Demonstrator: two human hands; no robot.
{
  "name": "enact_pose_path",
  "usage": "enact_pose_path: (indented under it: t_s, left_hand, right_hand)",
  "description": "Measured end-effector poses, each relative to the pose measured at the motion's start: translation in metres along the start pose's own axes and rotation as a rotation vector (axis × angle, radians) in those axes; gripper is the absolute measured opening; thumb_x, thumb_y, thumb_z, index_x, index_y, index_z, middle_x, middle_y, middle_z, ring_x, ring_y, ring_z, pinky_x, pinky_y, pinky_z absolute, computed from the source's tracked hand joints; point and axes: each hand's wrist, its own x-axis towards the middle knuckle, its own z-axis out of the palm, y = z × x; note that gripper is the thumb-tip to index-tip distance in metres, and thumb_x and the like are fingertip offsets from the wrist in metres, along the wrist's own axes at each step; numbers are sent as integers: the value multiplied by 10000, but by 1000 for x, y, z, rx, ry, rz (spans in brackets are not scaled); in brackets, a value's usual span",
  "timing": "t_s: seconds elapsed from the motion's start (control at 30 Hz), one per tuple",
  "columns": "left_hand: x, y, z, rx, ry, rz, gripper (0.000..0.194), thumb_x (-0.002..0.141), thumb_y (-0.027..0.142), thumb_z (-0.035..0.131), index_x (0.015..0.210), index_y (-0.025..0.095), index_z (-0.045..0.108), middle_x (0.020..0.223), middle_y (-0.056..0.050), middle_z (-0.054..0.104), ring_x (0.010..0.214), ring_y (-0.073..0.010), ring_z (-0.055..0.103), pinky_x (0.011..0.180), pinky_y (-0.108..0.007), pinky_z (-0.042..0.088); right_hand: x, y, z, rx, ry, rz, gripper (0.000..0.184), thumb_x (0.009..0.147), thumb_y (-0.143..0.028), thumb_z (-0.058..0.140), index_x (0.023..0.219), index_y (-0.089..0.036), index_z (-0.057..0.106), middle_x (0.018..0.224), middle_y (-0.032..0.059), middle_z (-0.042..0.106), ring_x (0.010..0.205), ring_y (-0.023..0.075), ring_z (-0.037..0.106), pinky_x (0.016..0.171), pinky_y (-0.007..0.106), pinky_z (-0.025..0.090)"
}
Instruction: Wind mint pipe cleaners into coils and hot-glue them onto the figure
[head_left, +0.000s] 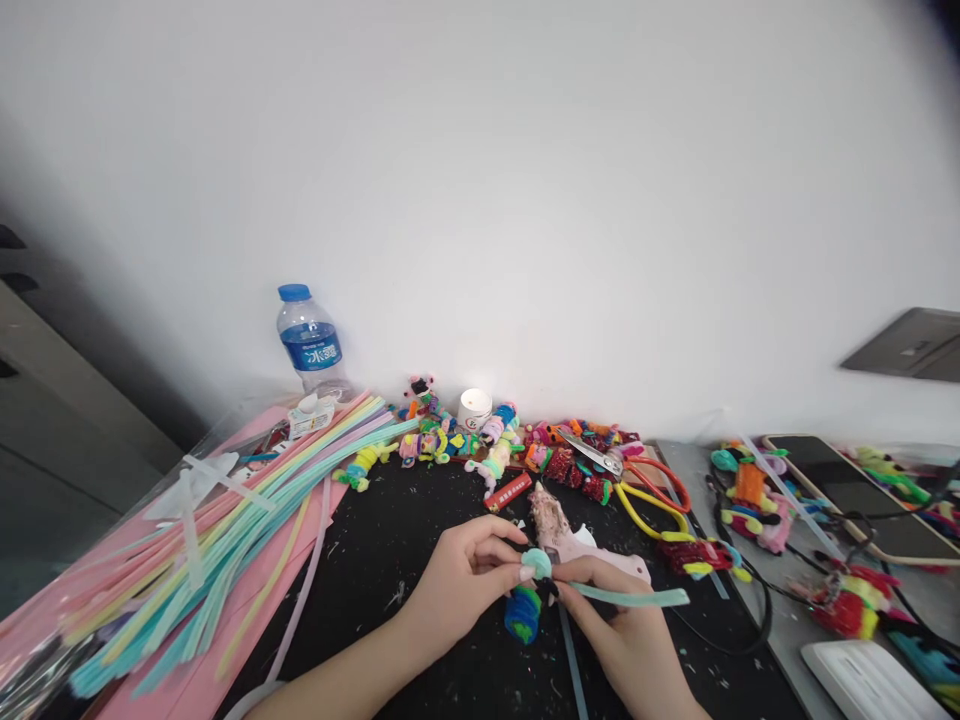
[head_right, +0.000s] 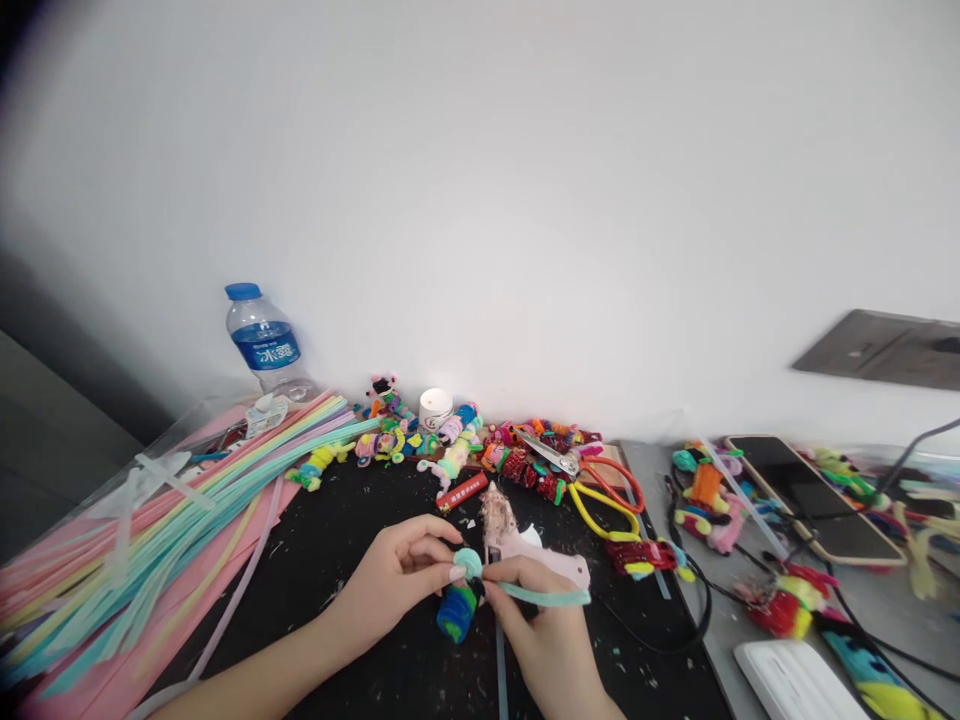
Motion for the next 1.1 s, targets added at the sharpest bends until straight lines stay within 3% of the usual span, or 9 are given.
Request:
enact_pose_path:
  t_s: [0.3, 0.43, 0.53, 0.67, 0.9, 1.1]
  left_hand:
    - [-1, -2, -2, 180, -18, 122, 160, 679, 170, 680, 833, 149, 643, 765, -41, 674, 740, -178, 631, 649, -247, 497]
    - [-3, 4, -2, 323, 8, 258, 159, 692, 154, 665, 850, 158, 655, 876, -53, 652, 762, -168, 618, 635, -228, 496]
    - [-5, 7, -2, 427, 16, 306, 81, 717, 177, 651, 796, 160, 655, 820, -38, 650, 712, -148, 605, 623, -217, 481]
    - [-4, 6, -2, 446, 17, 261, 46, 728, 197, 643, 754, 160, 643, 722, -19, 648, 680, -148, 604, 622, -219, 472]
    - [0, 2, -3, 213, 17, 119, 112, 706, 166, 647, 808, 155, 602, 711, -17, 635, 690, -159, 612, 640, -244, 483]
    - [0, 0, -3, 123, -1, 81, 122, 715, 182, 645, 826, 152, 603, 672, 9, 576, 644, -134, 575, 628, -248, 470]
  right_hand:
    - [2, 0, -2, -71, -1, 5, 99, 799, -213, 572, 737, -185, 643, 698, 29, 687, 652, 179, 639, 603, 244, 496]
    - [3, 1, -2, -84, -8, -7, 103, 796, -216, 575, 731, -181, 648, 689, 28, 684, 650, 181, 638, 608, 253, 490]
    - [2, 2, -1, -66, -26, -2, 103, 793, -215, 581, 732, -180, 656, 687, 28, 688, 650, 179, 641, 617, 256, 491]
    - [1, 3, -2, -48, -31, 20, 87, 784, -217, 598, 740, -180, 663, 692, 27, 694, 649, 177, 643, 613, 250, 492]
    - [2, -1, -5, -75, -16, -8, 138, 818, -214, 542, 744, -180, 653, 684, 27, 674, 649, 177, 629, 610, 254, 476]
    - [2, -1, -4, -69, 0, -20, 151, 826, -215, 525, 733, -179, 638, 666, 24, 663, 630, 173, 620, 599, 253, 462]
